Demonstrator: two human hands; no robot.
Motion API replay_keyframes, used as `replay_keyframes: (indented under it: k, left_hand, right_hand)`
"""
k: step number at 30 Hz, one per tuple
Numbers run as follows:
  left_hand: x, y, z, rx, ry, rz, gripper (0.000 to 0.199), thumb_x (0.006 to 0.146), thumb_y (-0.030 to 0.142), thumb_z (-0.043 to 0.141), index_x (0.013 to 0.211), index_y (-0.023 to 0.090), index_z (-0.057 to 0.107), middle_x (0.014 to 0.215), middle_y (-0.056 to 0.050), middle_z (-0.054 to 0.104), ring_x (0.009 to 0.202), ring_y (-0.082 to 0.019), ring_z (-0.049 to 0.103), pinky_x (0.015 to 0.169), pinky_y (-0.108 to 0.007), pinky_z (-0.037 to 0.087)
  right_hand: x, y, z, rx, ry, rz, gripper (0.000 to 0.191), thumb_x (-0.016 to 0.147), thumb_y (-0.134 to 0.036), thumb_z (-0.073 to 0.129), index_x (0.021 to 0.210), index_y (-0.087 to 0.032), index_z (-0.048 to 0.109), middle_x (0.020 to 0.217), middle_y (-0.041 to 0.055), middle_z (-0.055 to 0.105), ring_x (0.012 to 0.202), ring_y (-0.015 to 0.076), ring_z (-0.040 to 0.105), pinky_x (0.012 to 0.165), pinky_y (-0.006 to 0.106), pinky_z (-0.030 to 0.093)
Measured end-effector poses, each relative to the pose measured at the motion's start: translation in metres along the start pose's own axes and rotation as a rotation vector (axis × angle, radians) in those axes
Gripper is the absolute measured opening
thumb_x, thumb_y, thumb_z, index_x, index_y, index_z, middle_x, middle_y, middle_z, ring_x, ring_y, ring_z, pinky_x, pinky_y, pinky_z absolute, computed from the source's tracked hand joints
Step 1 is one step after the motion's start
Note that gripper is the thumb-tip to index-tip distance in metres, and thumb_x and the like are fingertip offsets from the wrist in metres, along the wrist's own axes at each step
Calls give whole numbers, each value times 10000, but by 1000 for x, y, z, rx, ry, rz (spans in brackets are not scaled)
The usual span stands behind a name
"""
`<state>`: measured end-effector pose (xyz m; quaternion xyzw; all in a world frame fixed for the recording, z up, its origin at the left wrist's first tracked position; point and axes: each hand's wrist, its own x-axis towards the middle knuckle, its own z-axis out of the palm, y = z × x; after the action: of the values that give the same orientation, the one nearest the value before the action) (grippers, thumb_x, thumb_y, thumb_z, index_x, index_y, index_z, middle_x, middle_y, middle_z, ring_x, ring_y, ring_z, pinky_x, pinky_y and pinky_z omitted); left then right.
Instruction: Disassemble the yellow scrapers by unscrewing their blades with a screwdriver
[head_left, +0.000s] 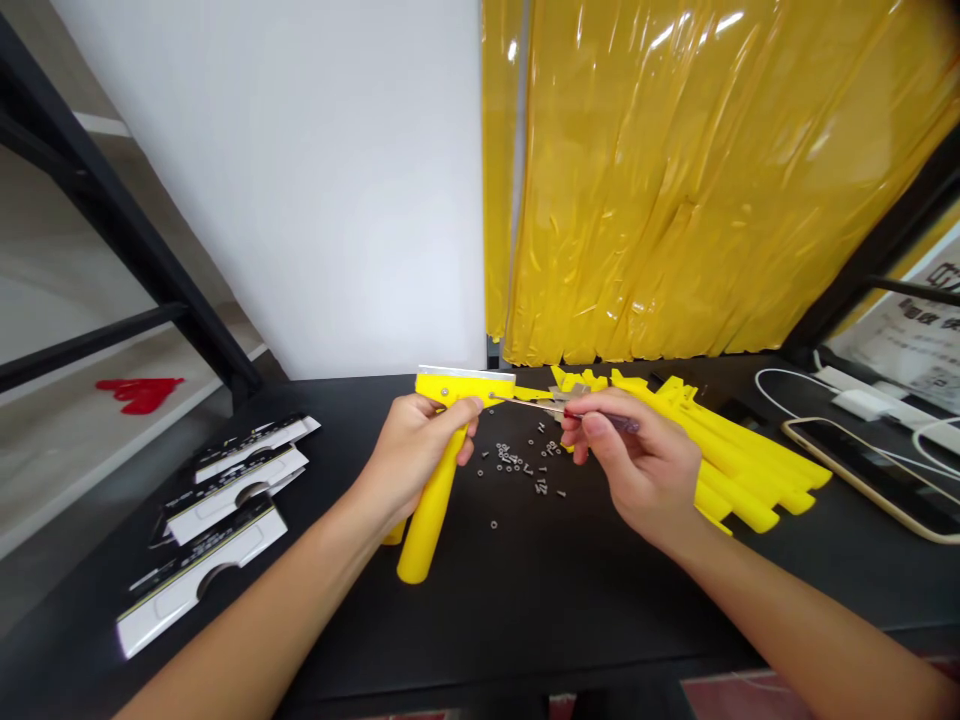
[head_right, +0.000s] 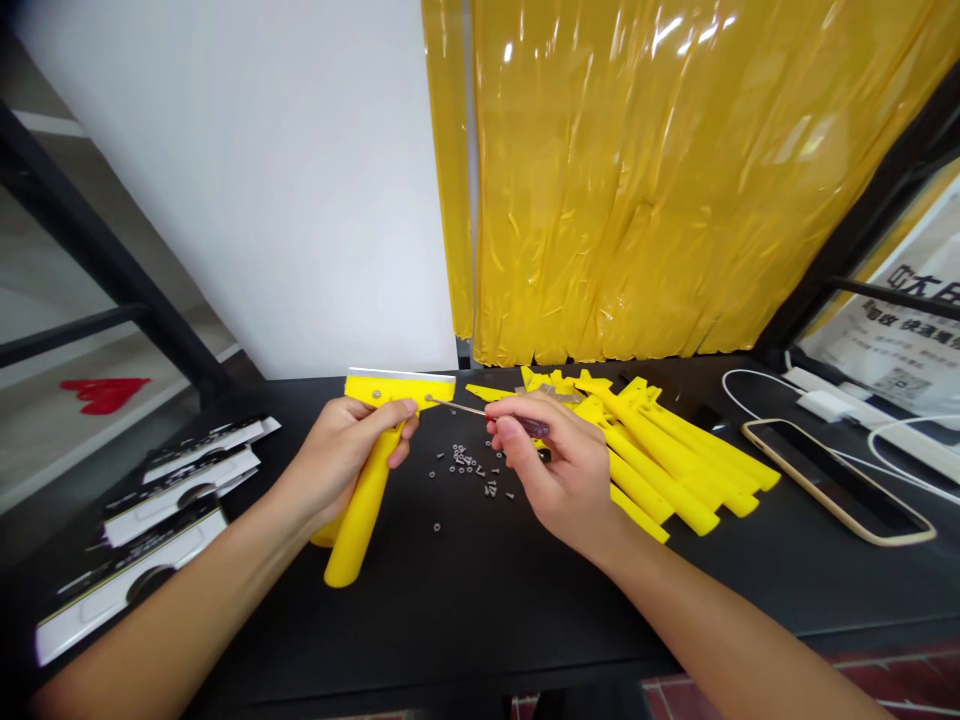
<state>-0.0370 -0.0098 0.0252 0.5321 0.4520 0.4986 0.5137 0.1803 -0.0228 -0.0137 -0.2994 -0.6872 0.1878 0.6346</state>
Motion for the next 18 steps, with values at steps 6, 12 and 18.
replay_keyframes:
  k: [6, 12, 18]
  left_hand:
    - [-2, -3, 1, 220, 83, 101, 233, 817, 304, 708, 660, 202, 568, 529, 23, 522, 447, -113, 471, 483, -275, 350]
    - [-1, -9, -4, 420, 176, 315, 178, 850, 328, 699, 747, 213, 611, 636, 21, 596, 474, -127, 571, 498, -267, 426]
    - [3, -16, -8, 538, 232, 352, 204, 885, 378, 676, 792, 221, 584, 674, 28, 610, 439, -110, 575, 477, -255, 441]
  right_hand:
    - [1, 0, 2, -21, -7, 37, 163, 962, -216, 611, 1076, -261, 718, 930, 27, 710, 717, 139, 666, 630, 308, 562]
    - [10, 0, 1, 42, -104, 354, 250, 958, -401, 605, 1049, -203, 727, 643, -28, 558, 476, 84, 479, 404, 219, 397]
    - [17, 6, -3, 355, -545, 957, 394, 934, -550, 574, 775, -191, 546, 572, -93, 328, 434, 45, 187, 356, 168, 115]
